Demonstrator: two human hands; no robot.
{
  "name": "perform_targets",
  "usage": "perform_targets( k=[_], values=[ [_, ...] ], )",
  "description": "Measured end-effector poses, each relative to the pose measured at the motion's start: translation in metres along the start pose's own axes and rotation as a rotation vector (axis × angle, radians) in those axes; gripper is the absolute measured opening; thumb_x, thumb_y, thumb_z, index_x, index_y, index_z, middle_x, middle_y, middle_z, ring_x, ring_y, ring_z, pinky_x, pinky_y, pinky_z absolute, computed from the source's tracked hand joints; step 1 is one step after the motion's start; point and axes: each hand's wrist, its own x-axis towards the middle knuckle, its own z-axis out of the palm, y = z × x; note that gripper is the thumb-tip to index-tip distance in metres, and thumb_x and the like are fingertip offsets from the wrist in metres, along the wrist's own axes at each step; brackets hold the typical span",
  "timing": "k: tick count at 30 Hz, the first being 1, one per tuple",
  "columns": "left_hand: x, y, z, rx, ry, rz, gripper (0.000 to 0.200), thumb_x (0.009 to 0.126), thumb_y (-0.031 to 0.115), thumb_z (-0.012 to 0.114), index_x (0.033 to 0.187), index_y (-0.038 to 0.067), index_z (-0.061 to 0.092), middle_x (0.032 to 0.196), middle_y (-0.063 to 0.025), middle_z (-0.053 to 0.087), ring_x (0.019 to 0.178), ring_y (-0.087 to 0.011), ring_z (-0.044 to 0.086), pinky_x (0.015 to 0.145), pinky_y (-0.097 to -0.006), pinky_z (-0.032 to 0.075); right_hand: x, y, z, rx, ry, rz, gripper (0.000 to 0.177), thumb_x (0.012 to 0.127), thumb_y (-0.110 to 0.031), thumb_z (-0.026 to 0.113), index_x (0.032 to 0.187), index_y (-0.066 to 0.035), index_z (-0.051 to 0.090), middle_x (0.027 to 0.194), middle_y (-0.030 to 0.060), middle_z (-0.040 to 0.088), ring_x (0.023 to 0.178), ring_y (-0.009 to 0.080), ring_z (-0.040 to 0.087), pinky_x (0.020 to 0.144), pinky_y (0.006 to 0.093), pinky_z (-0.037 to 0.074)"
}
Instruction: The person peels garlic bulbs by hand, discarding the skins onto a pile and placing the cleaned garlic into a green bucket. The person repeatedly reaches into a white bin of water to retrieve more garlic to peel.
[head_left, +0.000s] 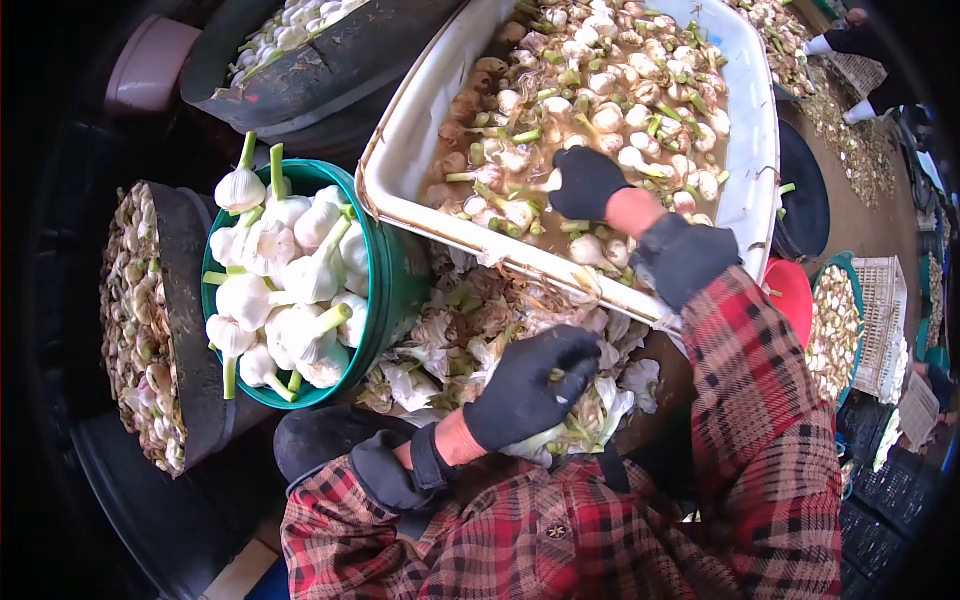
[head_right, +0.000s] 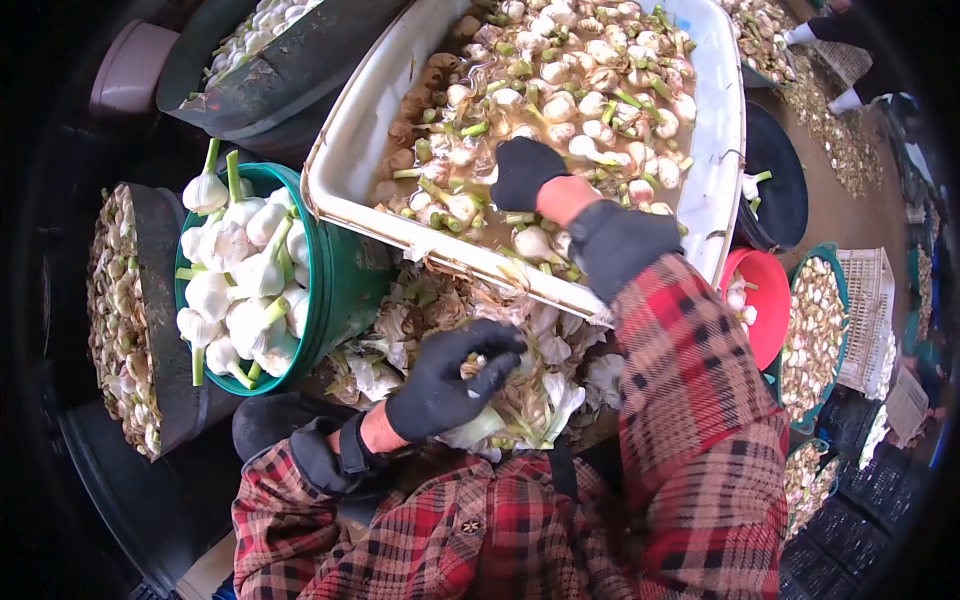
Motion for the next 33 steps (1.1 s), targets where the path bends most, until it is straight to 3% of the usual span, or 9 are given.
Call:
perform_targets(
  k=[2,3,7,11,15,17,22,29,33],
  values=[
    [0.004,0.004,-0.006,0.142,0.164,0.122,0.025,0.084,0.0,0.063,0.109,-0.002,0.06,0.093,-0.0122,0.068,0.084,-0.0203,0.067,0.076,-0.0323,0.052,-0.026,0.003,-0.024,0.216,0.15,0.048,0.041,0.073,-0.033,0.066,0.098,-0.001,0.066,0.09,0.0209,0.067,0.089,0.0385,0.063,0.083,0.0422,0.05],
    [0.004,0.004,-0.005,0.098,0.261,0.106,0.032,0.085,0.0,0.064,0.116,-0.003,0.056,0.098,-0.0124,0.066,0.091,-0.0206,0.066,0.082,-0.0334,0.051,-0.036,0.013,-0.022,0.272,0.33,-0.078,0.041,0.077,-0.036,0.067,0.094,0.0,0.067,0.088,0.0189,0.069,0.075,0.0311,0.066,0.071,0.0377,0.053],
    [0.022,0.008,-0.009,0.073,0.416,0.113,0.048,0.084,0.002,0.067,0.127,-0.004,0.046,0.117,-0.0143,0.058,0.109,-0.0205,0.057,0.093,-0.0329,0.047,-0.131,-0.039,-0.073,1.213,-0.122,0.152,0.042,0.092,-0.043,0.056,0.09,-0.002,0.067,0.071,0.0057,0.066,0.048,0.0065,0.056,0.043,0.0204,0.042],
    [0.021,0.023,-0.009,-0.36,0.269,-0.133,0.042,0.084,0.001,0.066,0.122,-0.003,0.049,0.109,-0.01,0.062,0.099,-0.0146,0.06,0.087,-0.0303,0.049,-0.178,-0.069,-0.06,1.566,-0.165,0.201,0.046,0.093,-0.043,0.055,0.098,0.001,0.066,0.072,0.0052,0.064,0.053,0.012,0.061,0.044,0.0238,0.044],
    [0.016,0.014,-0.011,-0.265,0.295,-0.023,0.04,0.085,0.001,0.066,0.121,-0.003,0.05,0.107,-0.0096,0.063,0.097,-0.0139,0.061,0.084,-0.0288,0.051,-0.19,-0.079,-0.033,1.463,0.274,0.136,0.033,0.091,-0.029,0.063,0.099,0.002,0.065,0.075,0.0069,0.065,0.06,0.0149,0.064,0.05,0.0267,0.048],
    [0.014,0.011,-0.011,-0.315,0.368,-0.075,0.038,0.085,0.002,0.066,0.12,-0.003,0.051,0.106,-0.0097,0.063,0.094,-0.0138,0.062,0.082,-0.0273,0.051,-0.198,-0.091,-0.033,0.774,0.74,0.028,0.02,0.084,-0.015,0.068,0.098,0.0,0.065,0.079,0.0091,0.065,0.063,0.0176,0.066,0.056,0.0295,0.05],
    [0.009,0.01,-0.012,-0.152,0.393,-0.05,0.037,0.085,0.0,0.066,0.118,-0.002,0.051,0.104,-0.0099,0.063,0.092,-0.0139,0.062,0.081,-0.0268,0.051,-0.198,-0.108,-0.025,0.657,0.869,0.016,0.011,0.075,-0.006,0.071,0.085,-0.004,0.067,0.078,0.011,0.064,0.065,0.026,0.064,0.058,0.0325,0.049],
    [0.001,0.004,-0.016,-0.195,0.345,-0.005,0.037,0.084,-0.002,0.065,0.117,-0.005,0.052,0.108,-0.0119,0.061,0.098,-0.0171,0.061,0.084,-0.0316,0.053,-0.199,-0.108,-0.018,0.606,0.859,0.007,0.007,0.074,-0.006,0.068,0.08,-0.004,0.067,0.07,0.0108,0.063,0.059,0.0229,0.063,0.055,0.0312,0.048],
    [0.002,0.007,-0.033,-0.551,0.103,-0.187,0.038,0.084,-0.001,0.063,0.12,-0.003,0.051,0.109,-0.0108,0.061,0.094,-0.0181,0.062,0.081,-0.0301,0.053,-0.208,-0.093,-0.022,1.067,0.616,0.207,0.007,0.074,-0.005,0.066,0.078,0.0,0.066,0.064,0.0111,0.064,0.055,0.0142,0.061,0.055,0.0283,0.047]
  ],
)
